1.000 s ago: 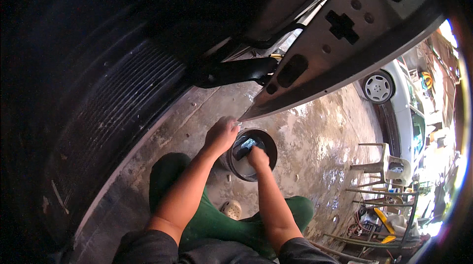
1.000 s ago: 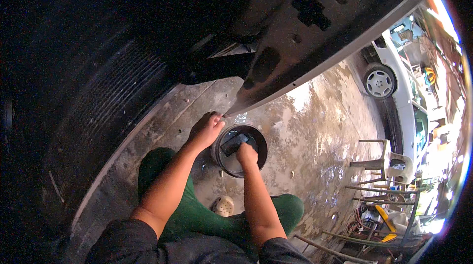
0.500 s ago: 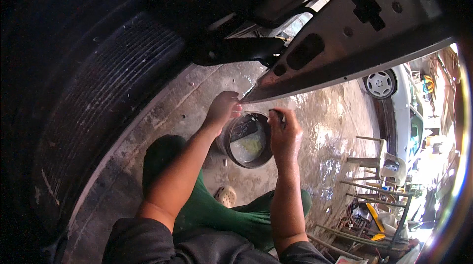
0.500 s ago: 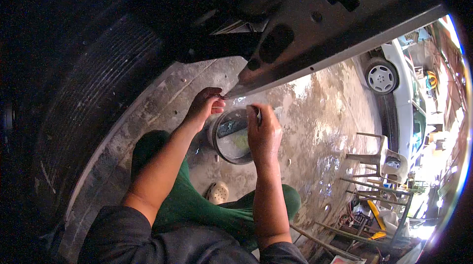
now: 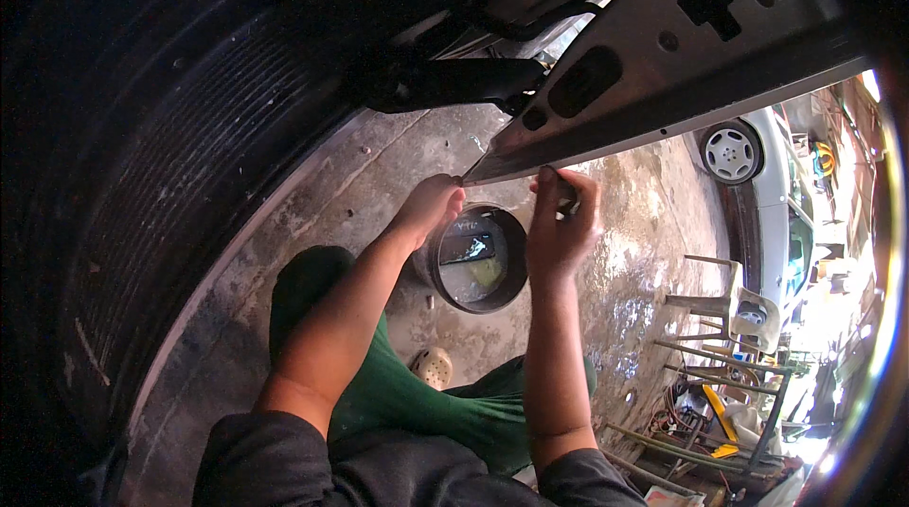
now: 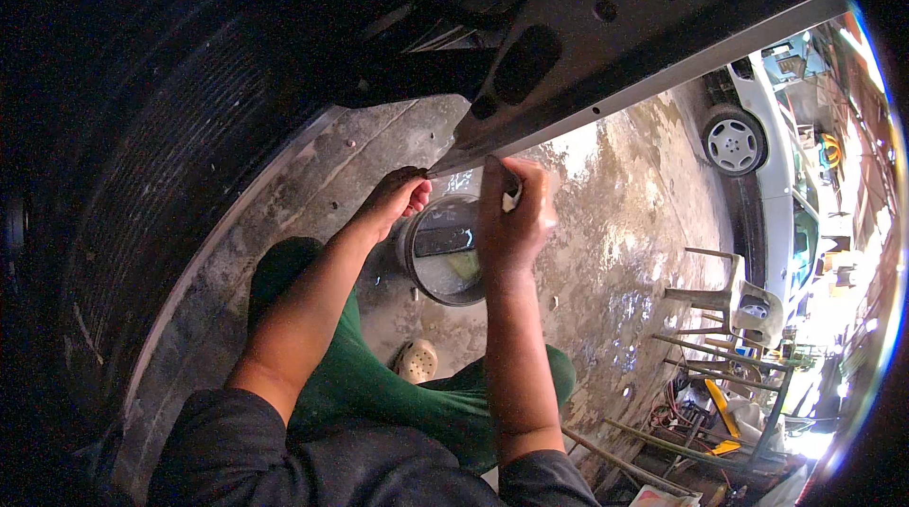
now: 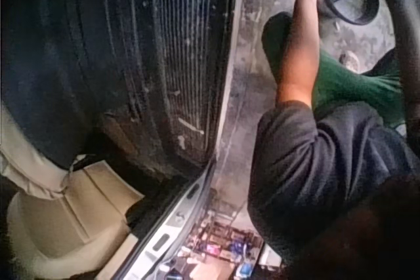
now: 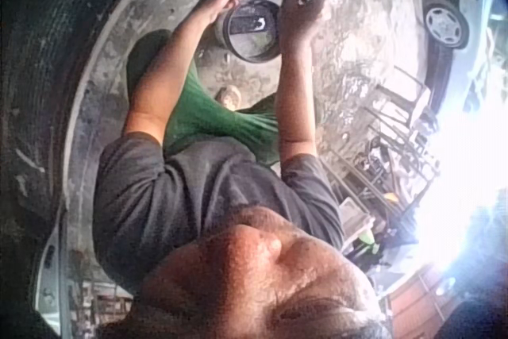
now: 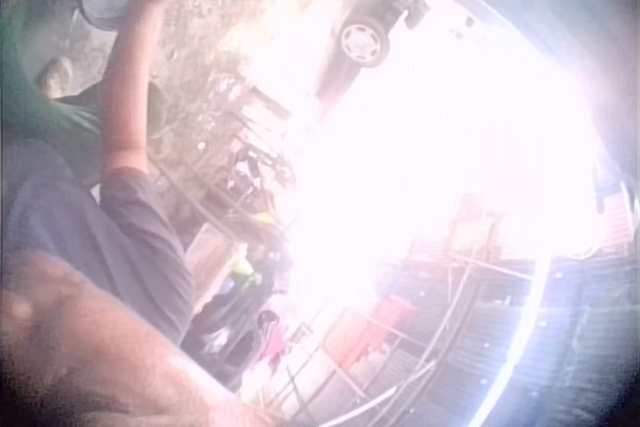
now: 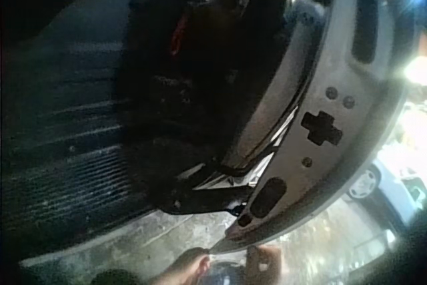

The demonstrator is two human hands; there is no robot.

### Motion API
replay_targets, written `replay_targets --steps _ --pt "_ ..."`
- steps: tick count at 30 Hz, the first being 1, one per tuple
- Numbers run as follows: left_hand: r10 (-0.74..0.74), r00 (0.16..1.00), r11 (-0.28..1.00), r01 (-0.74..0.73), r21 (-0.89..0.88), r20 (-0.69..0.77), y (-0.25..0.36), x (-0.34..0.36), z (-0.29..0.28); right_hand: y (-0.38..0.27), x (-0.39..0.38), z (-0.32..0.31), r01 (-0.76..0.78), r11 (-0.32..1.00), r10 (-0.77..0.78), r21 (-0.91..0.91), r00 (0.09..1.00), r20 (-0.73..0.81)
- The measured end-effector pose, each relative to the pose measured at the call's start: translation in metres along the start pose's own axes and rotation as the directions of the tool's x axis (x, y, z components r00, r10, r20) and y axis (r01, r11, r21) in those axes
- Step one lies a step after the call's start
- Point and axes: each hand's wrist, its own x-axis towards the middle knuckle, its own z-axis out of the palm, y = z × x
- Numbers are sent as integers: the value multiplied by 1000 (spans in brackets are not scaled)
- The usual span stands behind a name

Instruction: The person sands the surface of a white car door using a sanding block and a cloth. They wipe the door, select a sanding sheet, and then proceed to sand the door's exterior and edges while wiping away dust. The person also dips the sanding block into a bucket of water during the process.

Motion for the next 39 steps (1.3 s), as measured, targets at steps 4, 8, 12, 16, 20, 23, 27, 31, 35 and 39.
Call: replay_targets --steps 4,8,12,16,20,23,27,31,35,39 --pt "1 1000 999 -1 35 2 -4 2 -1 35 -33 38 80 995 -79 58 997 -24" --pt "-7 1000 1000 8 -27 26 -6 5 -1 46 -66 66 -19 998 27 -53 987 157" --pt "16 1000 1000 -15 -18 9 -7 6 -3 46 -70 66 -50 998 46 25 987 156" --pt "45 999 999 -45 -9 15 -14 12 -9 41 -65 69 43 999 -40 -23 994 99" --pt "36 999 999 -36 2 17 -13 18 -9 45 -69 71 60 998 -57 -26 992 112" --pt "87 993 982 -99 163 75 -12 19 -17 34 -64 61 -32 999 33 -14 994 100" --pt "255 963 955 -265 136 87 -18 25 -12 46 -69 72 70 988 -37 -135 971 236" --pt "261 963 959 -267 96 73 -17 20 -11 40 -65 71 77 995 -72 -57 994 78" --pt "216 976 974 -217 72 11 -21 26 -11 40 -66 78 107 981 -69 -160 972 223" --pt "199 980 968 -196 154 -6 -14 13 -6 42 -70 75 66 994 -57 -89 993 103"
